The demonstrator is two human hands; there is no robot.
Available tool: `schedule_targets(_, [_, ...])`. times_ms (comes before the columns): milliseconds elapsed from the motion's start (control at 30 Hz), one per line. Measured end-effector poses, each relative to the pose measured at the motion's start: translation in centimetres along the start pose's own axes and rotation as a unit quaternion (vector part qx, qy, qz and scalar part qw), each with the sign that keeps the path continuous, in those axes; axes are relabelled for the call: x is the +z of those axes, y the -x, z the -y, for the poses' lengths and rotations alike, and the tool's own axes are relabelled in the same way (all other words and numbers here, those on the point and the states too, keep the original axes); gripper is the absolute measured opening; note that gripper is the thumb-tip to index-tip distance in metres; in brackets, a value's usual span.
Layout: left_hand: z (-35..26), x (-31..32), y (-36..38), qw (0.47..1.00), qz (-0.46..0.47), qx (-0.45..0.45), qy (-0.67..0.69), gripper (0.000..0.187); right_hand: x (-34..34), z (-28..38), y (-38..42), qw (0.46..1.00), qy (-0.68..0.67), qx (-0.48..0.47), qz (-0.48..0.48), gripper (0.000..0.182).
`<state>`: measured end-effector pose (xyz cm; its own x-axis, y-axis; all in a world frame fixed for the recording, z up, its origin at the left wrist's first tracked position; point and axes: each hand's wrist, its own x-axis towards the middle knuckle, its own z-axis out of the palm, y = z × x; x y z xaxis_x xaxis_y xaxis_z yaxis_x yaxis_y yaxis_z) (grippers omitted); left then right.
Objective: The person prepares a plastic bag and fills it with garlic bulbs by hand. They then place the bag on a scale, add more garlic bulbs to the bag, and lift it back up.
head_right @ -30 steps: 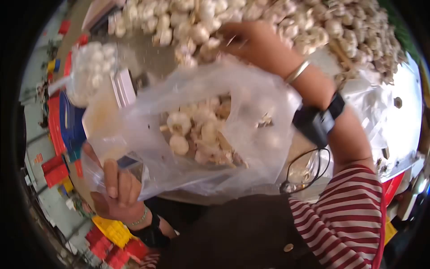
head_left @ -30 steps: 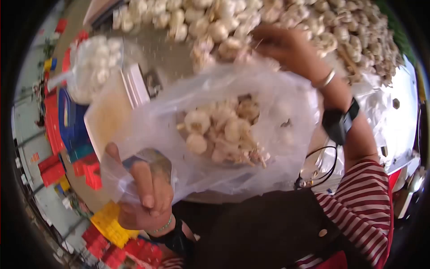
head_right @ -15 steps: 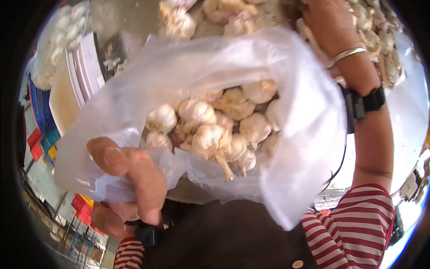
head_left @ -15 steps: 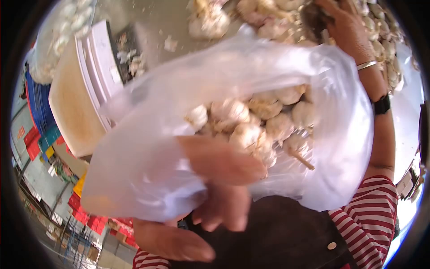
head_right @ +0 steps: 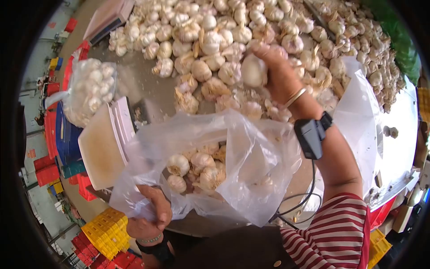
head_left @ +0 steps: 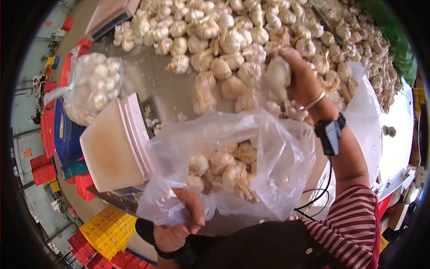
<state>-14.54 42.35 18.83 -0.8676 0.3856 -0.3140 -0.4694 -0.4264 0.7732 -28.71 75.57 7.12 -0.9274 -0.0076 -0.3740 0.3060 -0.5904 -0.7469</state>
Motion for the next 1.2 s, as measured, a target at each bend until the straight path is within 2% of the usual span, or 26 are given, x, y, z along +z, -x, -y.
schedule_targets(33, [0.1, -0.1, 0.3, 1.000, -0.008, -0.004, 0.011, 0.063, 0.7, -0.7, -0.5, 0.990, 0.129, -0.042, -0.026, 0.026])
schedule_targets(67, [0.1, -0.2, 0.6, 1.000, -0.018, -0.010, 0.021, 0.063, 1.4, -1.0, -0.8, 0.973, 0.223, -0.044, -0.040, 0.024])
schedule_targets(100, [0.0, 0.0, 0.9, 0.999, -0.028, -0.005, 0.026, 0.062, 1.2, -1.4, -1.6, 0.867, 0.476, -0.143, -0.030, 0.023])
schedule_targets(133, [0.0, -0.1, 1.2, 1.000, -0.019, 0.004, 0.021, 0.062, 1.3, -2.3, -2.4, 0.717, 0.654, -0.240, -0.018, 0.023])
schedule_targets(200, [0.1, -0.5, 1.5, 0.999, -0.034, 0.022, 0.016, 0.060, 3.1, -1.9, -1.5, 0.580, 0.782, -0.228, 0.029, 0.033])
schedule_targets(233, [0.0, -1.0, 1.7, 0.999, -0.028, 0.028, 0.003, 0.059, 3.5, -2.2, -1.4, 0.579, 0.781, -0.233, 0.021, 0.033])
schedule_targets(300, [-0.2, -0.9, 2.1, 0.998, -0.046, 0.035, 0.006, 0.061, 3.6, -3.5, -1.8, 0.553, 0.814, -0.152, 0.090, 0.041])
schedule_targets(333, [-0.2, -0.8, 2.4, 0.997, -0.072, 0.040, 0.014, 0.062, 3.6, -3.7, -1.8, 0.554, 0.814, -0.154, 0.084, 0.041])
schedule_targets(467, [-0.3, -0.9, 3.3, 0.997, -0.059, 0.042, 0.019, 0.064, 3.5, -3.9, -1.7, 0.585, 0.802, -0.096, 0.076, 0.043])
schedule_targets(533, [-0.4, -0.5, 3.7, 0.997, -0.056, 0.047, 0.014, 0.066, 3.1, -3.2, -0.8, 0.669, 0.727, -0.148, 0.048, 0.045])
schedule_targets(567, [-0.4, -0.3, 3.9, 0.997, -0.058, 0.051, 0.010, 0.068, 3.0, -2.4, -0.1, 0.669, 0.726, -0.153, 0.045, 0.045])
schedule_targets(633, [-0.5, 0.1, 4.4, 0.996, -0.064, 0.063, 0.005, 0.071, 3.3, -0.5, 2.0, 0.779, 0.603, -0.169, 0.029, 0.050])
schedule_targets(667, [-0.6, 0.3, 4.7, 0.995, -0.073, 0.072, 0.002, 0.074, 3.8, 0.1, 3.1, 0.778, 0.603, -0.174, 0.028, 0.050])
schedule_targets(733, [-0.7, 0.9, 4.9, 0.994, -0.073, 0.081, 0.010, 0.075, 4.9, 1.1, 5.7, 0.806, 0.475, -0.339, 0.102, 0.056])
schedule_targets(800, [-1.1, 1.5, 4.9, 0.993, -0.075, 0.092, 0.016, 0.077, 7.7, 1.8, 9.1, 0.884, 0.346, -0.238, 0.205, 0.057])
schedule_targets(867, [-1.4, 2.3, 5.2, 0.990, -0.081, 0.111, 0.032, 0.079, 10.0, 0.4, 11.3, 0.846, 0.332, -0.260, 0.326, 0.059])
schedule_targets(933, [-1.7, 2.9, 6.0, 0.988, -0.080, 0.129, 0.026, 0.079, 12.1, -0.8, 13.4, 0.780, 0.427, -0.165, 0.427, 0.059])
schedule_targets(1000, [-1.9, 3.3, 6.6, 0.986, -0.076, 0.145, 0.019, 0.080, 13.4, -3.6, 14.6, 0.698, 0.558, -0.148, 0.425, 0.060])
schedule_targets(1033, [-2.0, 3.5, 7.0, 0.985, -0.075, 0.155, 0.023, 0.080, 13.2, -5.4, 14.7, 0.697, 0.559, -0.151, 0.423, 0.060])
schedule_targets(1100, [-2.0, 3.5, 7.8, 0.984, -0.066, 0.162, 0.023, 0.079, 12.5, -8.4, 14.4, 0.646, 0.645, -0.181, 0.366, 0.058])
schedule_targets(1133, [-2.1, 3.4, 8.2, 0.983, -0.068, 0.168, 0.016, 0.074, 12.4, -8.1, 14.5, 0.649, 0.647, -0.181, 0.358, 0.058])
schedule_targets(1200, [-2.2, 3.3, 8.5, 0.985, -0.063, 0.163, 0.013, 0.069, 11.5, -7.1, 14.5, 0.644, 0.642, -0.230, 0.347, 0.070])
